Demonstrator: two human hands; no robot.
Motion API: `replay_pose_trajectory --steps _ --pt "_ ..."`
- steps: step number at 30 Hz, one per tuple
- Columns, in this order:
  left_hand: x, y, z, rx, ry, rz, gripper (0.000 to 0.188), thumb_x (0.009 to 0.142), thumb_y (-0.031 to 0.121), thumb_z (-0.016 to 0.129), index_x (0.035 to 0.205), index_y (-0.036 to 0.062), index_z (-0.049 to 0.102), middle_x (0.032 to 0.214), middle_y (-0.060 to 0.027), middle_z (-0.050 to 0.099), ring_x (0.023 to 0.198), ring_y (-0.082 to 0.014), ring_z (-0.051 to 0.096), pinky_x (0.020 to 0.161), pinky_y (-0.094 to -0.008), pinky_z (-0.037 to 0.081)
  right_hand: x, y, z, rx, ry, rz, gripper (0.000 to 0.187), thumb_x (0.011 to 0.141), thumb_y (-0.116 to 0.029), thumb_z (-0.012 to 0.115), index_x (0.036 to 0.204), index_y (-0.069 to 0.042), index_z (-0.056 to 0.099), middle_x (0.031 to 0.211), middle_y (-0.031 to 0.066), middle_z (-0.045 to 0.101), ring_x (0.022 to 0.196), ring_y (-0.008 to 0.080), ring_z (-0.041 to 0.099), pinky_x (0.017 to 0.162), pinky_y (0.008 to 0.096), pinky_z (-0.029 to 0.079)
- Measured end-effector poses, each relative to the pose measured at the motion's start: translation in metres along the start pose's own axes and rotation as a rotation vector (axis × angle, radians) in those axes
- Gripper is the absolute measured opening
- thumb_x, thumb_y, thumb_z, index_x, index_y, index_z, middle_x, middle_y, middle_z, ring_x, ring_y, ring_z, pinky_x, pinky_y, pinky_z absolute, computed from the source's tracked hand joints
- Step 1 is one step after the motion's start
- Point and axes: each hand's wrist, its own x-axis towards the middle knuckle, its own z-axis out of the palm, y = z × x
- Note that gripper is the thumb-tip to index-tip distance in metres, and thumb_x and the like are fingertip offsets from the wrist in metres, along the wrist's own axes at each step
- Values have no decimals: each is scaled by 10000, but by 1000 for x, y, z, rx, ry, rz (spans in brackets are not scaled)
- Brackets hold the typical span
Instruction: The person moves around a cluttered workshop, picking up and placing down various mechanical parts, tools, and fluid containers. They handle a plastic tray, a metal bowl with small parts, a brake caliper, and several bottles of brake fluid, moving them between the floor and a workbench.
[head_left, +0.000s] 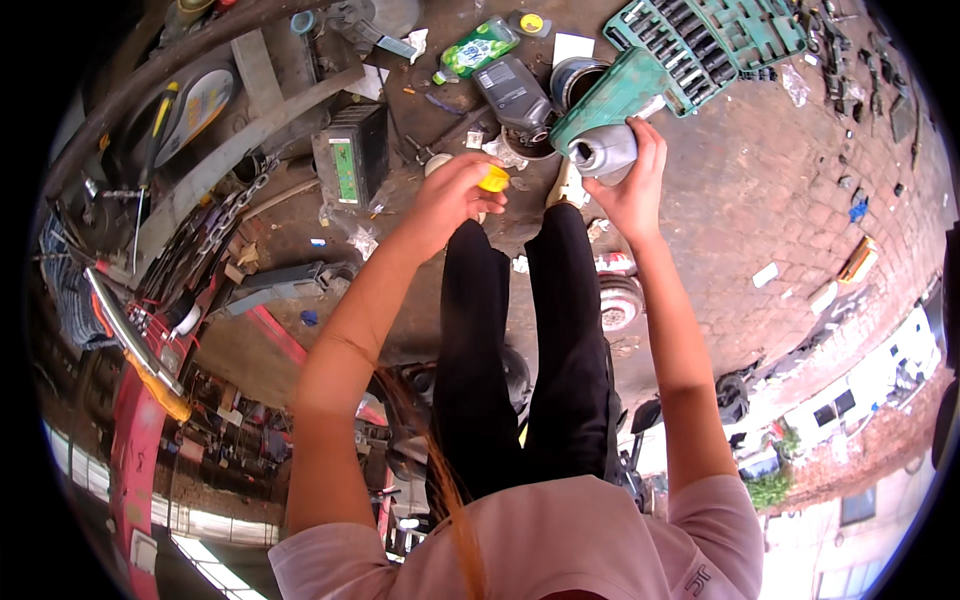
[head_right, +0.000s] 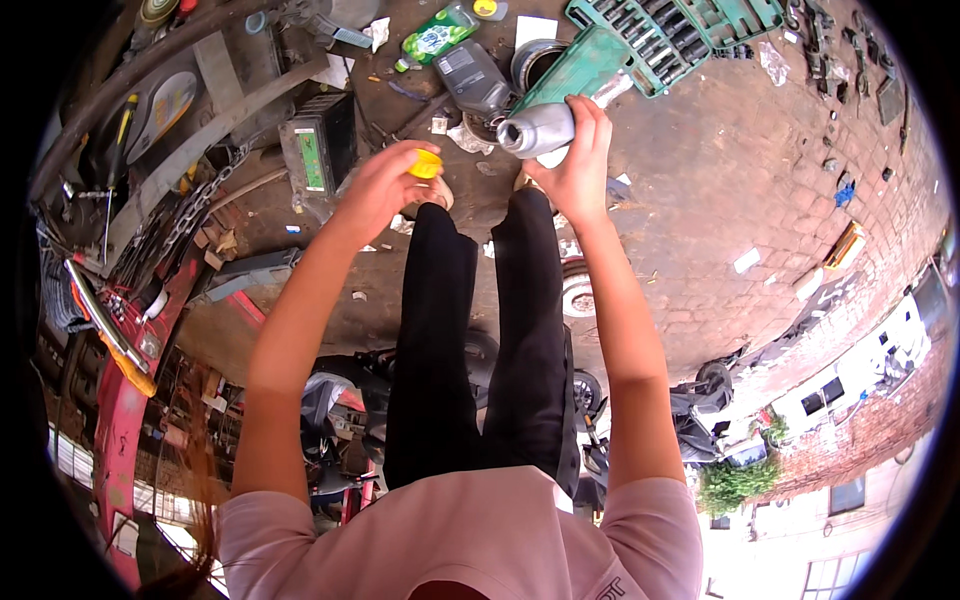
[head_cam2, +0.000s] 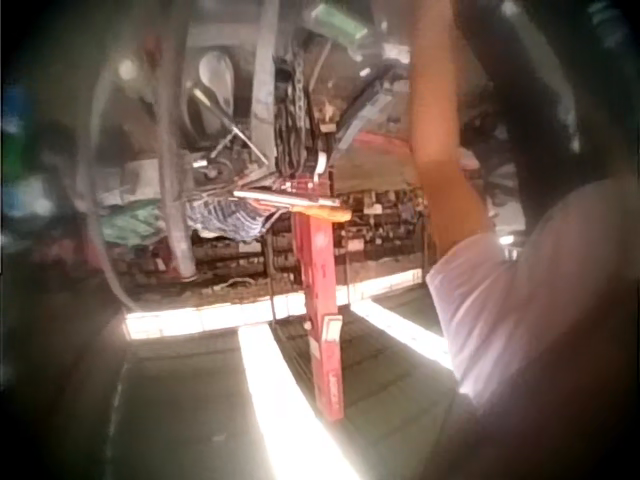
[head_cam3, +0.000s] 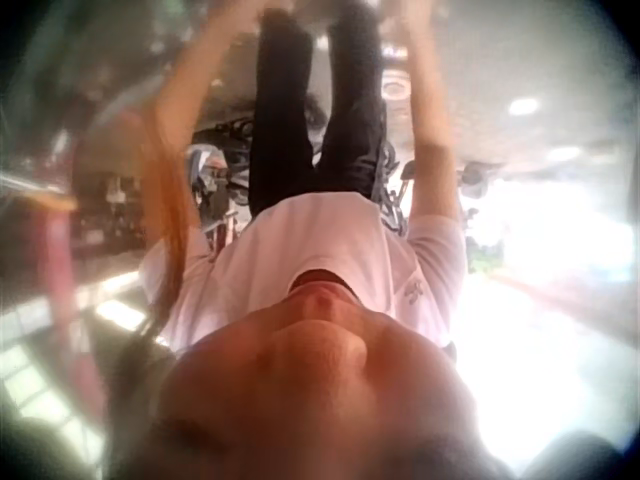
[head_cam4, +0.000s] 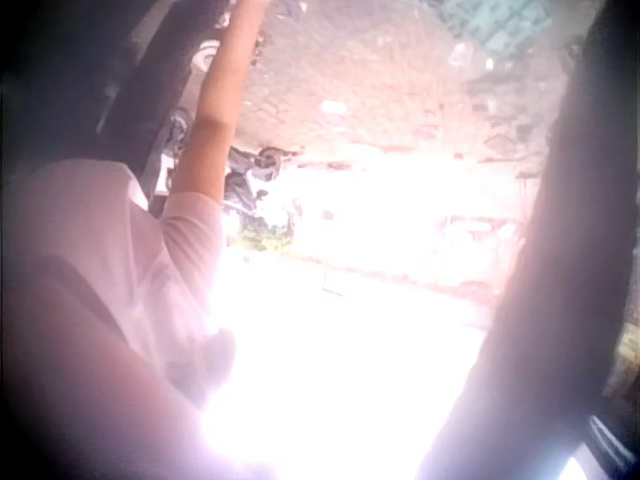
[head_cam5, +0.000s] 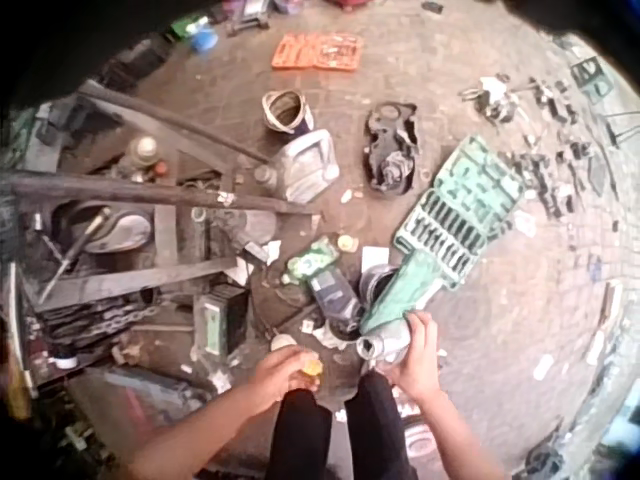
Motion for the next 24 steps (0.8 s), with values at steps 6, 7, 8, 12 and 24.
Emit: replay_pose_trajectory --steps 6,7,8,12,24 --pt "31 -5 -5 -76 11 87 243 869 144 504 1078 27 545 949 -71 557 894 -166 555 790 -306 470 1 16 0 292 94 142 826 521 -135 780 1232 -31 372 1174 162 407 1120 342 413 948 417 369" --pt "44 -7 -6 48 70 98 218 868 156 524 1041 26 554 915 -58 562 854 -149 558 758 -289 473 1 15 -1 281 105 116 825 522 -139 782 1232 -35 376 1171 155 405 1119 337 413 947 419 368" --pt "61 -11 -9 173 128 106 198 867 168 544 1003 26 564 881 -44 567 814 -132 560 727 -273 477 2 20 -5 143 101 64 856 530 -215 820 1238 -22 380 1202 134 379 1142 271 404 972 376 345" --pt "143 -12 -24 609 260 154 200 836 209 633 915 31 585 730 -13 570 655 -97 551 599 -232 455 -17 50 -11 31 257 201 824 558 -188 821 1237 -22 384 1198 137 411 1126 266 417 974 383 338" --pt "267 34 0 1977 569 527 444 774 158 647 1178 87 477 1157 -148 496 863 -349 605 737 -421 494 -77 295 93 421 1027 767 820 612 -115 830 1227 51 314 1194 172 415 1102 256 481 945 391 436"
